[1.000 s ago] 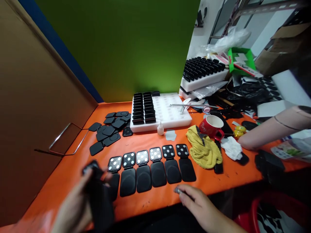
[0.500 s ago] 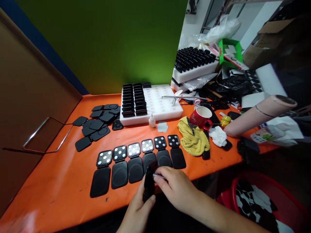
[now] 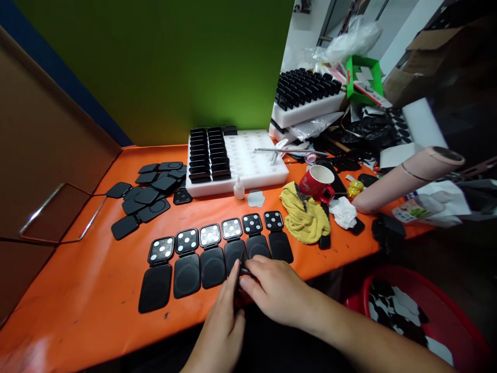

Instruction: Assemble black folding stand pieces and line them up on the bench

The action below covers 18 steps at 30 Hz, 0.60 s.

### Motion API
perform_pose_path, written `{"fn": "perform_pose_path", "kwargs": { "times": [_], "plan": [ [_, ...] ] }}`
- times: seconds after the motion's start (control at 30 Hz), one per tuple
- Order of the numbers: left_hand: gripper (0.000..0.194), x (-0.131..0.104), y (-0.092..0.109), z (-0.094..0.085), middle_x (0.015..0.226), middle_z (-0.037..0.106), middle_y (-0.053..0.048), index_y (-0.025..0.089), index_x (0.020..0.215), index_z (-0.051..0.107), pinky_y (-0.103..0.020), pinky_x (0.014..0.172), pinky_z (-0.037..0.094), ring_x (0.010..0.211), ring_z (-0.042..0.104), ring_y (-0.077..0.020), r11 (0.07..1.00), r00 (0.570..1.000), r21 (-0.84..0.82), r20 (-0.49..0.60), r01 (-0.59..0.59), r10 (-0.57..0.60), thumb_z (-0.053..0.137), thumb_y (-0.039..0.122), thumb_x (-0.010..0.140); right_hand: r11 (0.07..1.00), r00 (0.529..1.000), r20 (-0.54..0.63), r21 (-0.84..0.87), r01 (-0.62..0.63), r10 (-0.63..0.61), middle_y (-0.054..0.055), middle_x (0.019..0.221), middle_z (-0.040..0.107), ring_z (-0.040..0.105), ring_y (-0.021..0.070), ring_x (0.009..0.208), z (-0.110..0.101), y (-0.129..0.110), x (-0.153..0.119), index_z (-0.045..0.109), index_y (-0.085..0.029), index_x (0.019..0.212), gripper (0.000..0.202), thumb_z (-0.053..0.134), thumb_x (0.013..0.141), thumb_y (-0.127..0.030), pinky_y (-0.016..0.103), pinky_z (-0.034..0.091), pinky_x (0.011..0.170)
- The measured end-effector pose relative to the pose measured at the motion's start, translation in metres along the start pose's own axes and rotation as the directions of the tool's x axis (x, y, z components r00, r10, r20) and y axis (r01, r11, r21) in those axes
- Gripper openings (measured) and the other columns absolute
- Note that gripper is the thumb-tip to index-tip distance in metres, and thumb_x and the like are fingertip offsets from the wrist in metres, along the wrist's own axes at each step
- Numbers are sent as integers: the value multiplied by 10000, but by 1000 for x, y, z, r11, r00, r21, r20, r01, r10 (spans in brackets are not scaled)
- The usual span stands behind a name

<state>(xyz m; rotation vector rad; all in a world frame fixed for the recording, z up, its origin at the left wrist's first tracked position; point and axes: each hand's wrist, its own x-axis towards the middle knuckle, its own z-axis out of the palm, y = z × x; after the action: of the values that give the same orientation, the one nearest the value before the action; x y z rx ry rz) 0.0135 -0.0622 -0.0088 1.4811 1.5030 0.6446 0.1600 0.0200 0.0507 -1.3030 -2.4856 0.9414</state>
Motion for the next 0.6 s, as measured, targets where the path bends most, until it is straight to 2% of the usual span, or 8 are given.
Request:
{"fn": "perform_pose_path", "kwargs": {
  "times": [0.13,0.3,0.43,0.53,0.6],
  "plan": [
    [668,-1,4,-1,1460,213,-85,215,1402,59,-411,1049,269,1314,227,-216,999,999,-9,22,38,-38,356,102,814,998,1000,0,59,7,-7,-7,774,584,517,116,651,-1,-1,1,557,-197,810,272,471,829,-454,220,302,554],
    [615,1,7,-1,1431,287,-99,210,1400,82,-418,1032,303,1308,242,-230,998,999,-37,23,43,-42,343,155,846,988,999,-32,147,42,-37,-20,751,587,524,102,667,9,-2,0,573,-200,776,229,435,870,-357,207,317,571],
    [638,4,7,1,1475,164,-75,232,1400,-5,-412,1062,234,1334,141,-208,999,997,2,-60,43,-43,334,173,863,997,998,-54,71,19,-16,-6,761,563,528,107,683,13,-4,-2,585,-199,774,319,369,903,-395,214,335,585],
    [645,4,7,1,1493,41,-66,244,1393,-71,-410,1068,209,1341,107,-191,999,998,45,-59,14,-11,313,183,879,999,999,-38,-52,15,-17,8,792,560,534,132,694,12,-6,-3,587,-202,801,348,327,913,-406,244,344,593],
    [646,3,7,1,1494,24,-65,252,1390,-92,-423,1064,208,1340,115,-193,998,999,63,-52,1,2,310,198,886,995,1000,-8,-100,22,-23,22,812,562,540,150,705,9,-8,-4,583,-196,831,356,312,913,-411,263,356,607]
  ]
}}
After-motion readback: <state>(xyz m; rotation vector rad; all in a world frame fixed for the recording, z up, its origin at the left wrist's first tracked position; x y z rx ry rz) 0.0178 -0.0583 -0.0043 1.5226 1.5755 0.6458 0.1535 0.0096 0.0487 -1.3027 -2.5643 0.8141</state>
